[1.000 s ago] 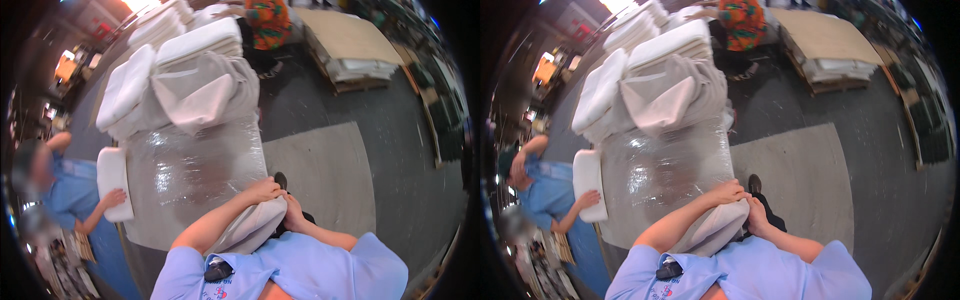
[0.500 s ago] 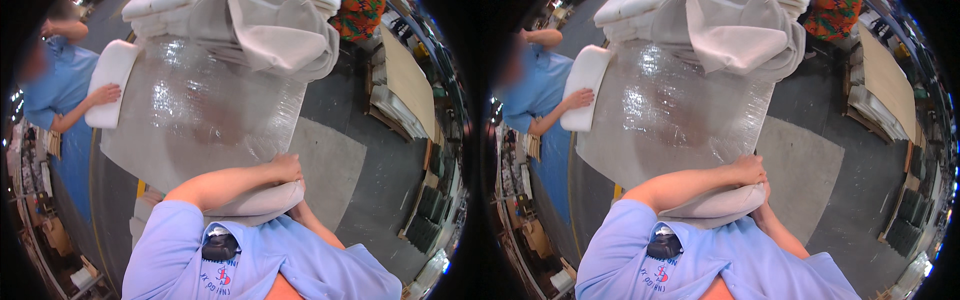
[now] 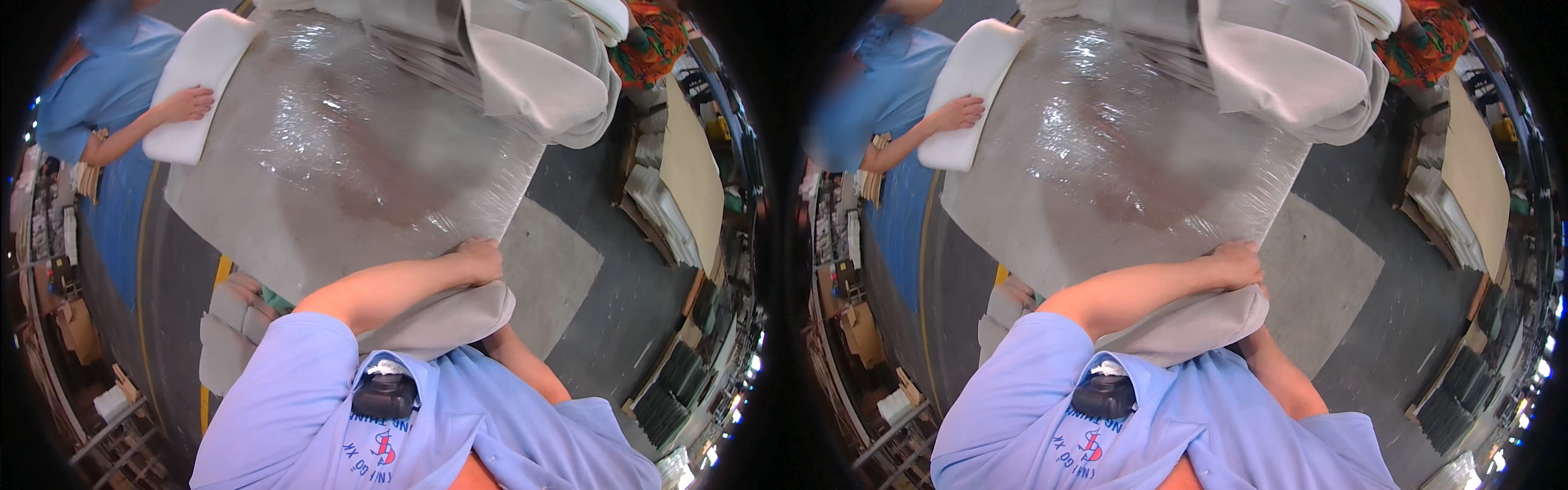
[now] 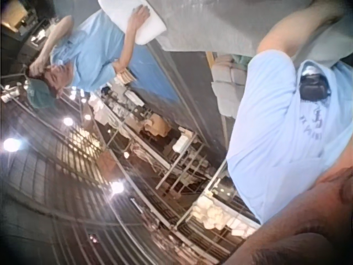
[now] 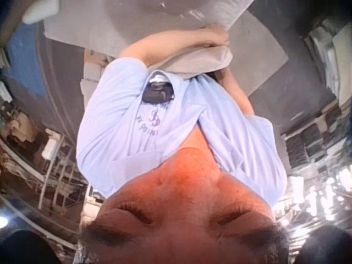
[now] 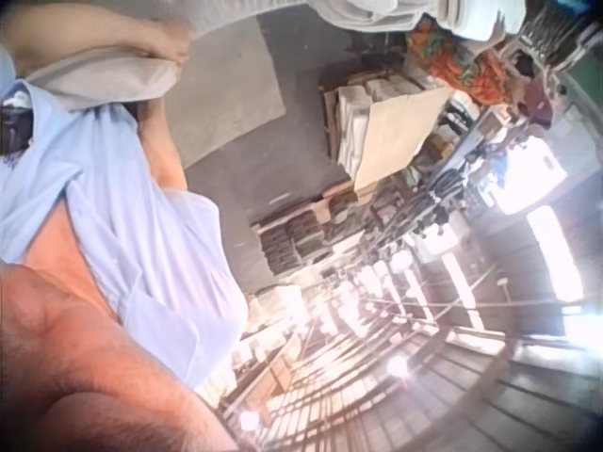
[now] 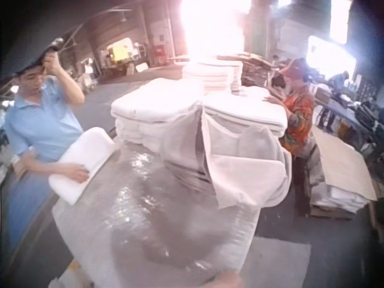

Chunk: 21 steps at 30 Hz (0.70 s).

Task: The person wraps rectangular foam cushions in fabric covers at a work table. They pull the fabric over the foam, smooth the edges, and stack the finished items. Another worker across the table performs similar wrapping tasks.

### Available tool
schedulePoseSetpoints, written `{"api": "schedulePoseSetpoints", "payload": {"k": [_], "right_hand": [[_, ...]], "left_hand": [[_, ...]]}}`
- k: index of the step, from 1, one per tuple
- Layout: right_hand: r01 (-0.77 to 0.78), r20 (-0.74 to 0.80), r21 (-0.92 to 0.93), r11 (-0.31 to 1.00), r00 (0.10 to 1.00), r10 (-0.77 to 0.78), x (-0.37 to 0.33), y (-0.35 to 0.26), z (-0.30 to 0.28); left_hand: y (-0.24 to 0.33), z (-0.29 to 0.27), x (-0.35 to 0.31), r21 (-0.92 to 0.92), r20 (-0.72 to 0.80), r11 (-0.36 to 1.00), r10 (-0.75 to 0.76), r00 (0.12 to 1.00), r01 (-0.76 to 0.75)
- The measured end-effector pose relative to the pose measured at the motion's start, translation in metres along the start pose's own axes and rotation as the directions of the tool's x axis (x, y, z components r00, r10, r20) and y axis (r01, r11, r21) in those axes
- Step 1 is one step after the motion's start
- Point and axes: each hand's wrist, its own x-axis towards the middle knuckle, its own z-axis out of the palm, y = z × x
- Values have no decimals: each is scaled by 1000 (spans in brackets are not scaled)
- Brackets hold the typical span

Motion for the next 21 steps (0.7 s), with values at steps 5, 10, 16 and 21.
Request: {"api": "schedulePoseSetpoints", "payload": {"k": [5, 10, 16, 21], "right_hand": [[-431, 266, 650, 626, 901, 344, 2, -20, 4], [-480, 321, 611, 629, 877, 358, -8, -28, 6], [-482, 344, 583, 654, 876, 339, -8, -35, 16], [-500, 376, 542, 676, 863, 337, -5, -37, 18]], "left_hand": [[-25, 11, -53, -437, -154, 899, -50, 987, -23], [-50, 0, -150, -448, 226, 820, -282, 932, 357], [-22, 29, -173, -534, -220, 812, -405, 888, 238], [-38, 31, -175, -468, -346, 842, -454, 821, 268]]}}
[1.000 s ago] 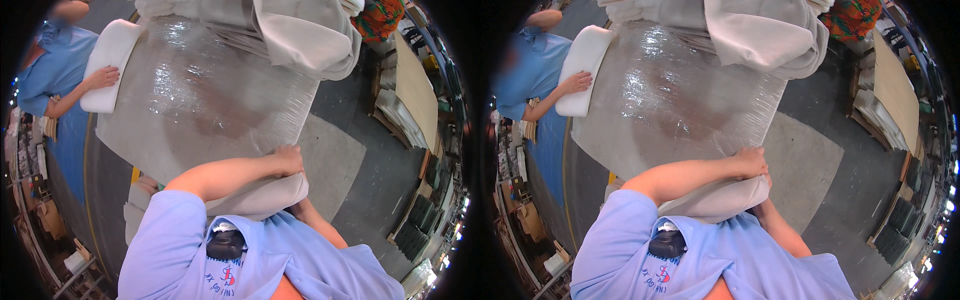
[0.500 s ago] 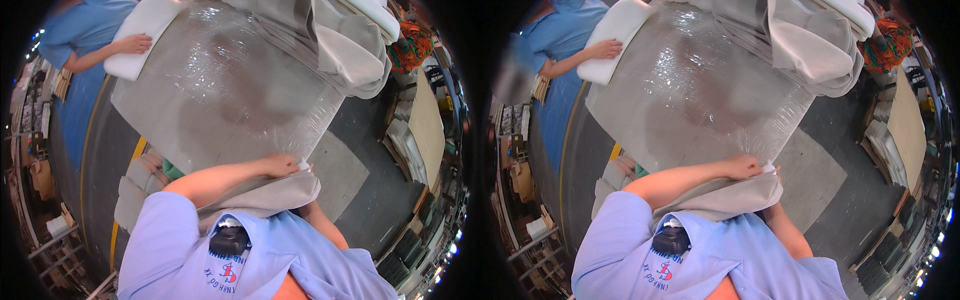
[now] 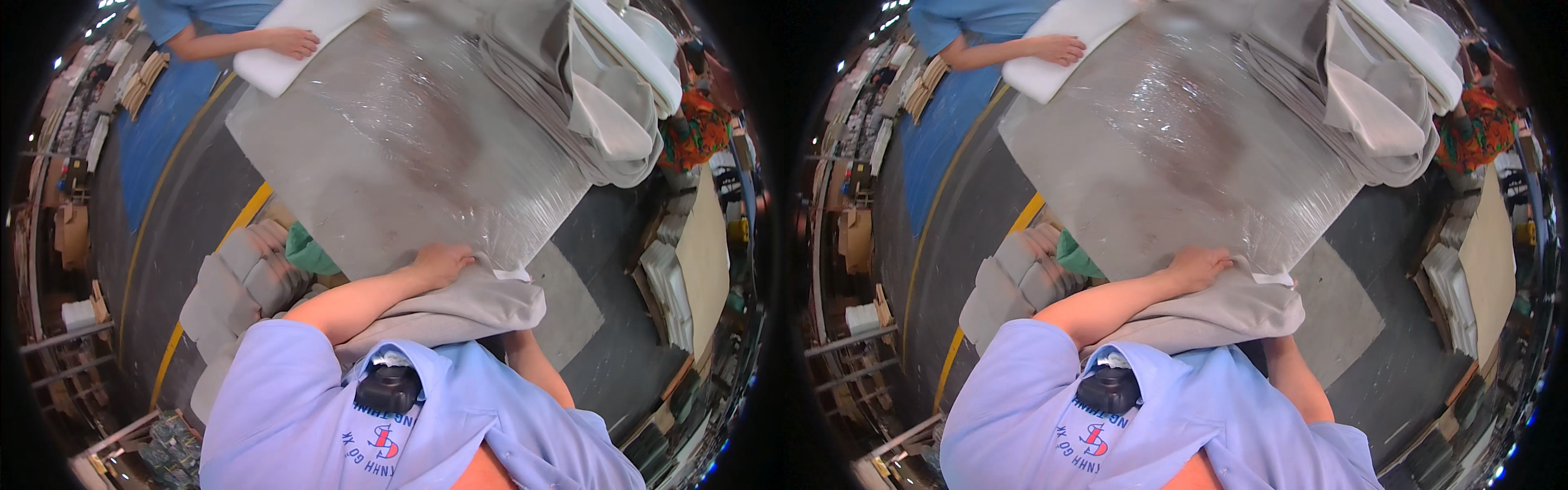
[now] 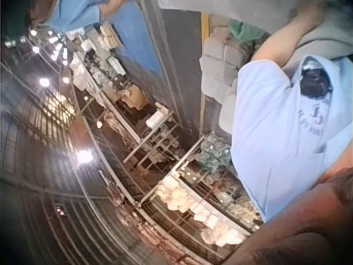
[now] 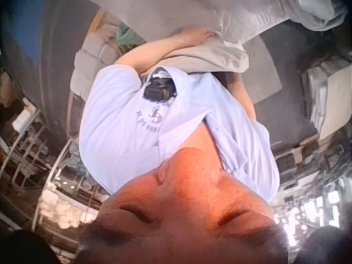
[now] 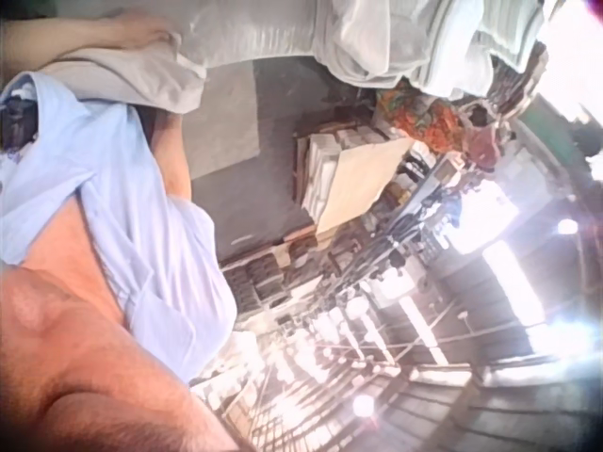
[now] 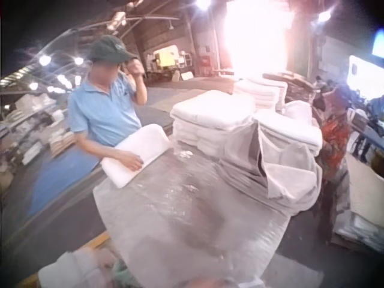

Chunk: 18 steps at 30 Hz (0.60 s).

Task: The person wraps rectangular foam cushions in fabric covers at a work table. They pull the fabric over the foam, smooth the edges, and stack the finished items. Another worker across the table performs similar wrapping tasks.

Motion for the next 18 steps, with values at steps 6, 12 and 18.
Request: {"api": "schedulePoseSetpoints", "payload": {"k": [6, 12, 18], "right_hand": [[180, -103, -110, 977, 976, -191, -36, -20, -14], [458, 564, -825, -329, 695, -446, -119, -65, 159], [474, 460, -262, -841, 827, 323, -119, 21, 260]], "left_hand": [[-57, -14, -60, 91, -62, 996, 29, 998, -24], [-93, -23, -130, -36, -66, 947, -320, 945, 319], [-90, -47, -110, 31, -197, 950, -299, 934, 310]]}}
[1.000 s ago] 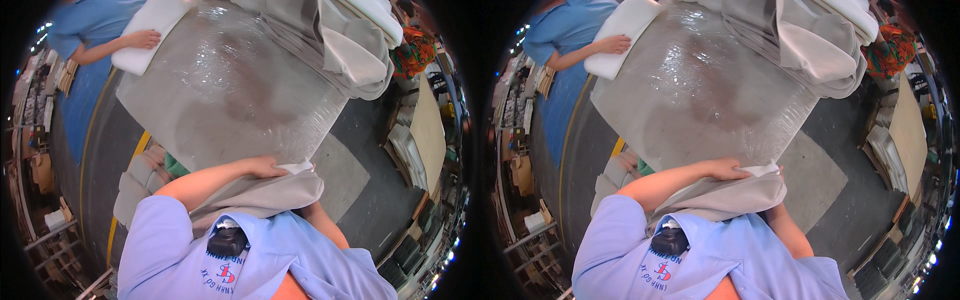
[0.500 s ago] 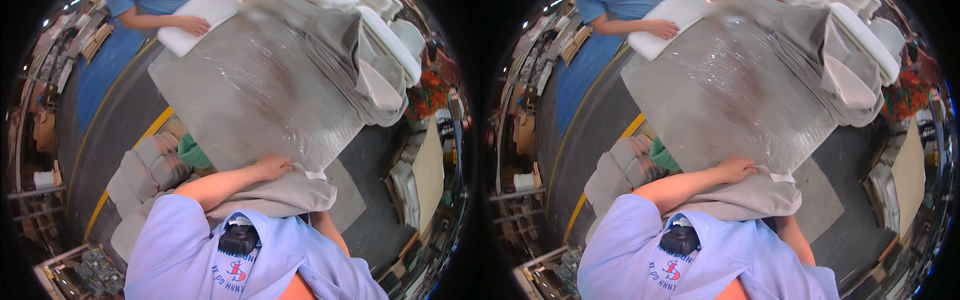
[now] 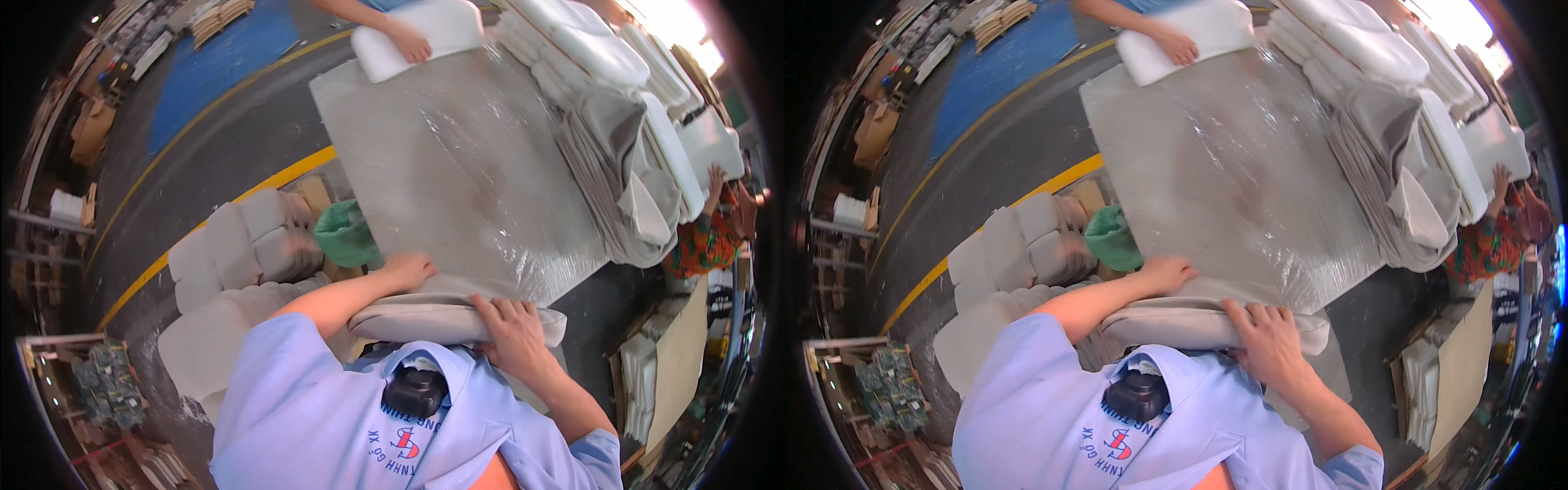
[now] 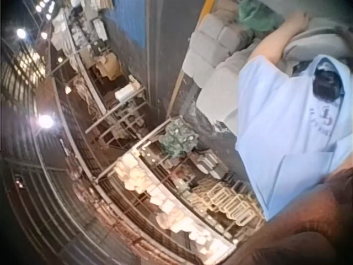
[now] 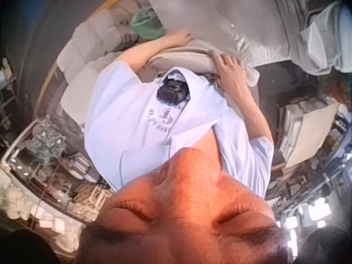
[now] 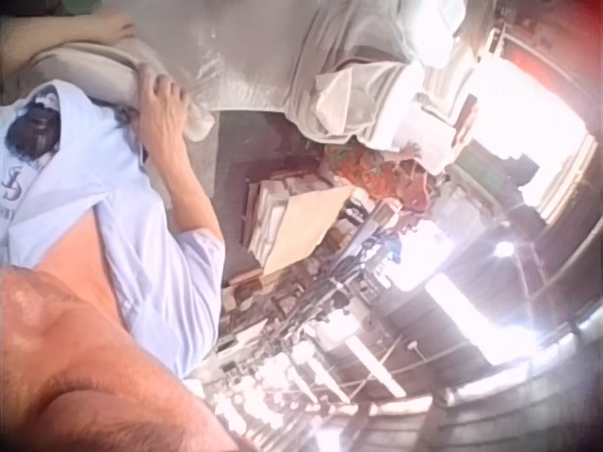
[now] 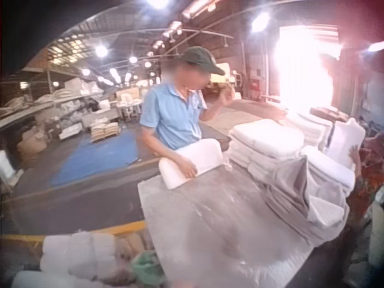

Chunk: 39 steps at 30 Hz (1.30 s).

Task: The person wraps rectangular foam cushions in fabric covers at a work table. They pull the fabric over the foam, smooth the edges, and stack the finished items. Another worker across the table performs similar wrapping tasks.

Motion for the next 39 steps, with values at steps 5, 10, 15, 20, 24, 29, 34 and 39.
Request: {"api": "schedulePoseSetpoints", "payload": {"k": [5, 10, 15, 20, 24, 29, 34, 39], "right_hand": [[-131, -148, 353, 926, 970, 194, 3, 27, -6], [-102, -288, 802, 588, 797, 531, -21, 70, -4], [64, -332, 927, 369, 596, 731, -18, 58, 14], [409, -324, 908, 91, 548, 771, 7, 17, 32], [342, -281, 936, 80, 592, 756, 0, -4, 47], [46, -111, 982, 184, 928, 357, -42, -15, 80], [-231, 225, 942, 242, 973, 52, -49, -10, 94], [-328, 296, 828, 455, 945, 141, -97, 57, 141]], "left_hand": [[-61, -73, -11, -830, -278, 556, -360, 890, -34], [-8, -25, -25, -883, -312, 411, -150, 938, -228], [120, -27, 10, -864, -417, 273, 83, 905, -423], [148, -67, 72, -768, -486, 386, 167, 858, -511], [180, -81, 96, -844, -115, 419, 467, 877, -334], [163, -45, 78, -650, 545, 759, 438, 715, 31], [104, 1, 63, -318, 785, 945, 220, 579, 72], [120, 20, 68, -34, 488, 803, 533, 691, -595]]}}
